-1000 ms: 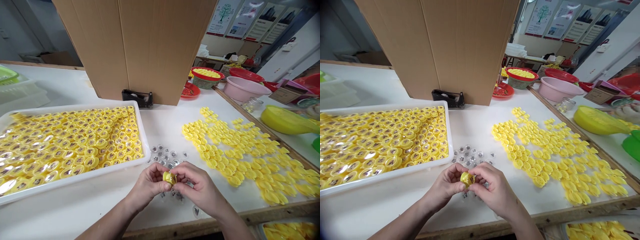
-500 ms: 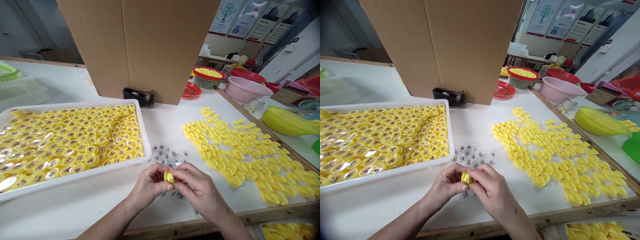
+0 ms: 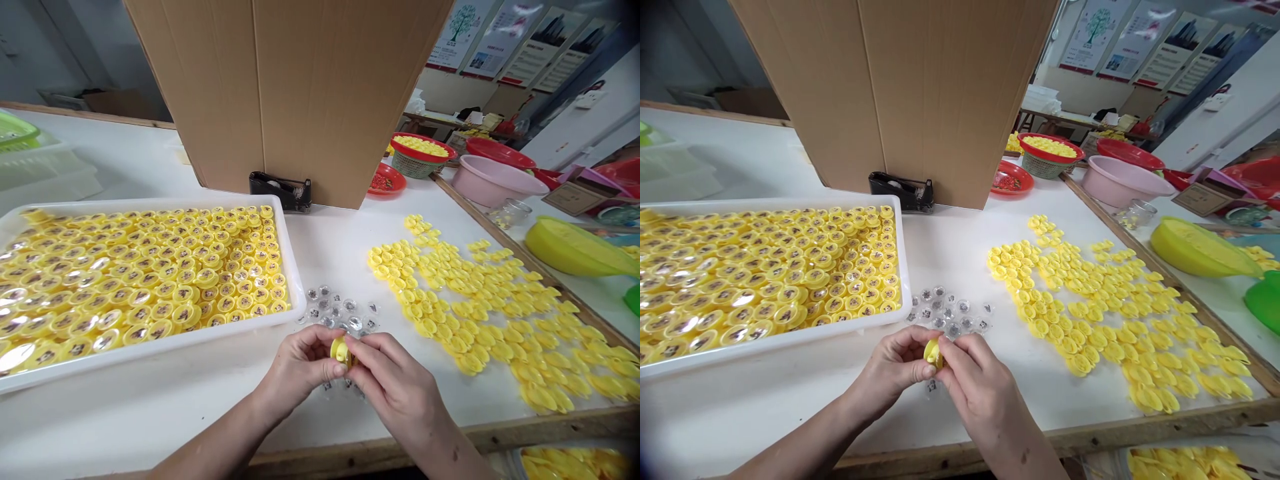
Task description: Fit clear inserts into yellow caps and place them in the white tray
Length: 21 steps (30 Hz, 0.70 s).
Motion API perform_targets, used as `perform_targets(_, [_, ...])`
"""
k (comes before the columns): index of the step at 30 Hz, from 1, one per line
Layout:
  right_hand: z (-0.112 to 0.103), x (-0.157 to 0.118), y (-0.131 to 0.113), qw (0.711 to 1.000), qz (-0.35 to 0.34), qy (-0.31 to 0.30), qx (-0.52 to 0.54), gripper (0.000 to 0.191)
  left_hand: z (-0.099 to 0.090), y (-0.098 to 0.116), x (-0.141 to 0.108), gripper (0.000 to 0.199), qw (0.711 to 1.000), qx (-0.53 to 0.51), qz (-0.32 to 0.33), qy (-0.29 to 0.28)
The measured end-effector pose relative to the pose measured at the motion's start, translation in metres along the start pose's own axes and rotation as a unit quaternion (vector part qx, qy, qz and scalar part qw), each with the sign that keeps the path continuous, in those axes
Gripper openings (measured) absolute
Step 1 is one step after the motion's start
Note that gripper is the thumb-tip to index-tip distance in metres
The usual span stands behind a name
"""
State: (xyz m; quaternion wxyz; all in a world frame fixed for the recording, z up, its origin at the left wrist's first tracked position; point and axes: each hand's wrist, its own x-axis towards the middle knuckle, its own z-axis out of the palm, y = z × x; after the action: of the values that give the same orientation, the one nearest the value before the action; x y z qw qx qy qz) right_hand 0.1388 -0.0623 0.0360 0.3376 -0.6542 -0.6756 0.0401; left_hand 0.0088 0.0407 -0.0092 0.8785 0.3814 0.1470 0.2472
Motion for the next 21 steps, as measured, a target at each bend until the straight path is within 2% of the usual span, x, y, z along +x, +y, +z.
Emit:
perform_targets(4, [0.011, -0.004, 0.000, 0.999, 0.012, 0.016, -0.040, 0.027, -0.002, -0.001, 0.000, 0.043, 0.999, 0.030, -0.017, -0.021])
perform_targets(7, [0.020, -0.008, 0.001, 0.998, 0.028, 0.041, -0.033, 0.027, -0.003, -0.002, 0.000, 0.041, 0.996, 0.084, 0.010, 0.011])
perform_targets(10, [0.022, -0.010, 0.006, 0.993, 0.091, 0.054, 0.048, 0.028, -0.003, -0.003, 0.000, 0.033, 0.990, 0.136, 0.008, 0.037])
perform_targets(12, [0.019, -0.010, 0.011, 0.976, 0.163, 0.061, 0.132, 0.034, -0.002, -0.003, -0.001, 0.034, 0.985, 0.168, 0.018, 0.032])
perform_targets(14, [0.016, -0.009, 0.015, 0.948, 0.229, 0.045, 0.217, 0.032, -0.001, -0.004, -0.003, 0.032, 0.974, 0.219, 0.040, 0.033])
perform_targets(17, [0.016, -0.008, 0.015, 0.919, 0.275, 0.000, 0.283, 0.019, -0.001, -0.006, -0.005, 0.029, 0.945, 0.317, 0.072, 0.047])
perform_targets(21, [0.025, -0.010, 0.011, 0.930, 0.258, 0.015, 0.262, 0.015, -0.001, -0.006, -0.008, 0.022, 0.914, 0.390, 0.090, 0.059])
